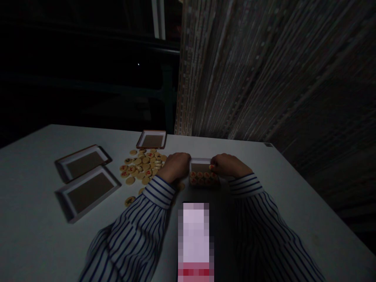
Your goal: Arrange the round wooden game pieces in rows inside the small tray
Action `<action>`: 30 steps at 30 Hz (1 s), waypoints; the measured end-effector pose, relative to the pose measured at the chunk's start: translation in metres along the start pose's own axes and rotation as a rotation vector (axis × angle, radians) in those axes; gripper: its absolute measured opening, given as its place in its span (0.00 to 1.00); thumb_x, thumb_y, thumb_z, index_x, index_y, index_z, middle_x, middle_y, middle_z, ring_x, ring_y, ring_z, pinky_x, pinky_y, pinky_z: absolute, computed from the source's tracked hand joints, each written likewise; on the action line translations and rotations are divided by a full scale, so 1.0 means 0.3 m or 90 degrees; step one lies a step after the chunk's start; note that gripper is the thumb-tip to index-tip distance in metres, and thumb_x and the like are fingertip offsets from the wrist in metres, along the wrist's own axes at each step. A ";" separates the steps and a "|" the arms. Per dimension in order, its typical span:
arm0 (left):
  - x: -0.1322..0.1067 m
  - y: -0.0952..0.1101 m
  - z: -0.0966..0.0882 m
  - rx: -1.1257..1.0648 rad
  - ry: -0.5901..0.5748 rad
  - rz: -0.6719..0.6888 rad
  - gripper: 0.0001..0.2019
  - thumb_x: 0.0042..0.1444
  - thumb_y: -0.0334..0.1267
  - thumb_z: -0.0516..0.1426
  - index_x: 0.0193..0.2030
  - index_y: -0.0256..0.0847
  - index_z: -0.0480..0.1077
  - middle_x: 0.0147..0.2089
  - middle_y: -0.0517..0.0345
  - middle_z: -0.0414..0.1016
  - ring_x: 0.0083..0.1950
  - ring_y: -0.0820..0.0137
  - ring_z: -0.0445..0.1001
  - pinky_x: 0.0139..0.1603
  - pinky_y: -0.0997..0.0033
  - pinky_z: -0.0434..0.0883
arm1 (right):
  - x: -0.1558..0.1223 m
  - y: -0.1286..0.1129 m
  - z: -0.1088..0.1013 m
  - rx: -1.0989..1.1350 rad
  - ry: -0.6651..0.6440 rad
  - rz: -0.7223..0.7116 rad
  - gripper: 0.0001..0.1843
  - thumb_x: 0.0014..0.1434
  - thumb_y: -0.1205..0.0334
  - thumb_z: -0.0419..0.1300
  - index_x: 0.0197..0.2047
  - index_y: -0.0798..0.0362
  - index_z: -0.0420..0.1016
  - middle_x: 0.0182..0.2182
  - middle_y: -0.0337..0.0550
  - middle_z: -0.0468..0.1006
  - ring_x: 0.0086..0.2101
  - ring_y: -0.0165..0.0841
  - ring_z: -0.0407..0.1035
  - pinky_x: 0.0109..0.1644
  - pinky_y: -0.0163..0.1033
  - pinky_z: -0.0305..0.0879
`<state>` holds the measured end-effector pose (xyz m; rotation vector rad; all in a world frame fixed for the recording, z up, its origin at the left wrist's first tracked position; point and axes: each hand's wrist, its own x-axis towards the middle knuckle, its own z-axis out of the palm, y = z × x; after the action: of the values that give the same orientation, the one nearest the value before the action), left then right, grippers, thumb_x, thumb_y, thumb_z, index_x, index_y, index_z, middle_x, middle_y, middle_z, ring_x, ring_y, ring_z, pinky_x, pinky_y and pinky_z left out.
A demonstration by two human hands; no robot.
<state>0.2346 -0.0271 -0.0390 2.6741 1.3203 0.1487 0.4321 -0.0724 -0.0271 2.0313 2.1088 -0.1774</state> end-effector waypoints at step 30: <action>-0.011 0.001 -0.026 -0.005 -0.014 -0.012 0.15 0.56 0.34 0.49 0.47 0.40 0.71 0.47 0.47 0.76 0.49 0.61 0.73 0.48 0.66 0.68 | -0.002 0.012 -0.010 0.017 -0.008 -0.035 0.17 0.54 0.58 0.56 0.46 0.49 0.76 0.43 0.48 0.77 0.43 0.39 0.70 0.42 0.39 0.63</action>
<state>0.2315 -0.0291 -0.0313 2.6483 1.3360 0.1222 0.4356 -0.0722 -0.0239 1.9821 2.1675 -0.2268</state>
